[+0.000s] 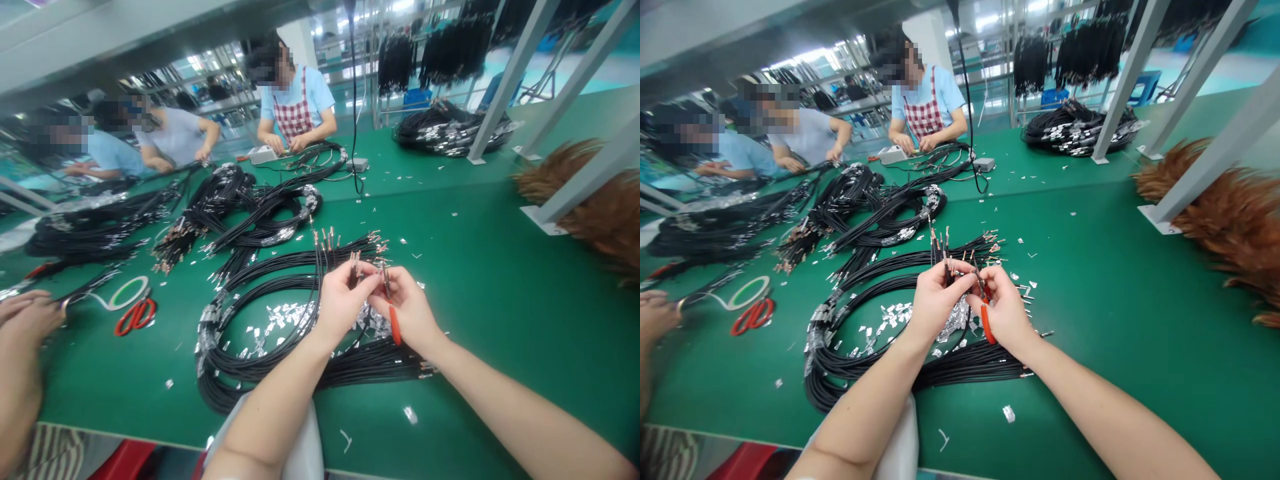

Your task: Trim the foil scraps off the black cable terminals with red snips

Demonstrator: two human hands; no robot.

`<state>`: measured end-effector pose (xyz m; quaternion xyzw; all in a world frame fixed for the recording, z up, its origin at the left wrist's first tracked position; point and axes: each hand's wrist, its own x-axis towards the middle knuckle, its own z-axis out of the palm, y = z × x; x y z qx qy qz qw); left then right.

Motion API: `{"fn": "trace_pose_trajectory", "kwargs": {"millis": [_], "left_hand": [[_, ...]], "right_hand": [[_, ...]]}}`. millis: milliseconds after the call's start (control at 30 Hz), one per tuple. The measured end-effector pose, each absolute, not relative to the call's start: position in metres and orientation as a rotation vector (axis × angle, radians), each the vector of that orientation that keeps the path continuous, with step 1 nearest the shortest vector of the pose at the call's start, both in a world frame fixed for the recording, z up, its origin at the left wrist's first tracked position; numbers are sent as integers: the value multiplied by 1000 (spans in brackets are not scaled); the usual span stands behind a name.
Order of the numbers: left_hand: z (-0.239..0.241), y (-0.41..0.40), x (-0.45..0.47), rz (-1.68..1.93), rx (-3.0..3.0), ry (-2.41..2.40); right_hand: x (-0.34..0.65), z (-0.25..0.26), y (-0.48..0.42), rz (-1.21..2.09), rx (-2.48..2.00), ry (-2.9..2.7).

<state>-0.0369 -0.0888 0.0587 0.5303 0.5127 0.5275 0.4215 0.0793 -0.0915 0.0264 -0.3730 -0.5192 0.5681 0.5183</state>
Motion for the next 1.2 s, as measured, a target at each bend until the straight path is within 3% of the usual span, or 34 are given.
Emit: {"fn": "trace_pose_trajectory", "kwargs": {"millis": [500, 833, 1200], "left_hand": [[46, -83, -33, 1125, 1071, 1080], [60, -71, -59, 1145, 990, 925], [60, -74, -59, 1119, 1023, 920]], "right_hand": [[86, 15, -82, 1206, -993, -1249], [114, 50, -79, 1644, -866, -1671], [113, 46, -78, 1853, -861, -1548]]}}
